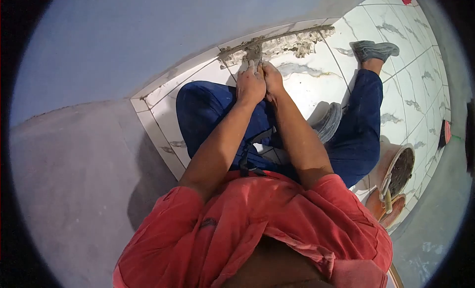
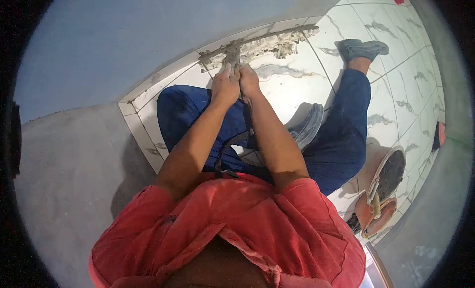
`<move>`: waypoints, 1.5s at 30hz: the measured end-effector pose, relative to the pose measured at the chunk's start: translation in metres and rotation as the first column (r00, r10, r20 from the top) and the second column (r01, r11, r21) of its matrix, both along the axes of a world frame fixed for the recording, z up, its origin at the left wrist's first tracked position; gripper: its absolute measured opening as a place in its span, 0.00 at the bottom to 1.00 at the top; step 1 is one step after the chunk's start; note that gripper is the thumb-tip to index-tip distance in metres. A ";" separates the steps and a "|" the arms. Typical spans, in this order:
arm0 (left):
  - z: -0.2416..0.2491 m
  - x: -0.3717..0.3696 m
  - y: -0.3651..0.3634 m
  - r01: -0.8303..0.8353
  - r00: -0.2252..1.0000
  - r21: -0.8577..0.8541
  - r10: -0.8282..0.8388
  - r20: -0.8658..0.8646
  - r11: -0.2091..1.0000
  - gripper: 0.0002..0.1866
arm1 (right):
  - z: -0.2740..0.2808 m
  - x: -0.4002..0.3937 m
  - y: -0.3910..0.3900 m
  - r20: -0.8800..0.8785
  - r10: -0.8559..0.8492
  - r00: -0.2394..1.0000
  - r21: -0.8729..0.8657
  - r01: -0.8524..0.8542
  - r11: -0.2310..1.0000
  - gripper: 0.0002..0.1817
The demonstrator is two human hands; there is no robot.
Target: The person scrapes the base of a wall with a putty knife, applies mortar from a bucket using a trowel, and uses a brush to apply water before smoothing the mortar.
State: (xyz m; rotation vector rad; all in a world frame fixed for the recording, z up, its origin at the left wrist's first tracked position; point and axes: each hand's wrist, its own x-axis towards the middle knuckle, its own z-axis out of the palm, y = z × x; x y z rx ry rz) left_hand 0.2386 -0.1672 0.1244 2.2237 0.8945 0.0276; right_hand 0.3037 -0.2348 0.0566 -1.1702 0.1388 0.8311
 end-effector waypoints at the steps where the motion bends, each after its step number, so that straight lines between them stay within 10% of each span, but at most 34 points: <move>1: 0.004 0.001 0.001 -0.011 1.000 0.001 0.011 0.000 1.000 0.29 | 0.000 0.000 0.001 0.010 0.026 1.000 0.004 -0.026 1.000 0.16; 17: 0.002 0.007 0.036 -0.155 0.976 -0.190 0.121 -0.183 0.969 0.30 | -0.032 -0.007 0.023 0.423 0.232 0.876 -0.181 -0.169 0.969 0.18; 30: -0.005 0.013 0.057 -0.128 0.972 -0.133 0.097 -0.215 0.983 0.28 | 0.025 -0.016 0.002 0.096 0.368 0.925 -0.170 -0.349 0.921 0.18; 34: -0.005 0.013 0.056 -0.166 0.949 -0.138 0.120 -0.292 0.976 0.26 | 0.051 -0.012 -0.016 0.333 0.354 0.874 -0.485 -0.163 0.859 0.15; 37: -0.011 0.009 0.056 -0.103 0.969 -0.119 0.072 -0.235 0.988 0.24 | 0.072 0.014 -0.009 0.601 0.720 0.346 -0.774 0.026 0.633 0.16; 45: -0.004 0.007 0.051 -0.115 0.966 -0.080 0.093 -0.241 0.990 0.23 | 0.093 0.040 0.044 0.169 0.985 -0.044 -0.979 0.111 0.173 0.16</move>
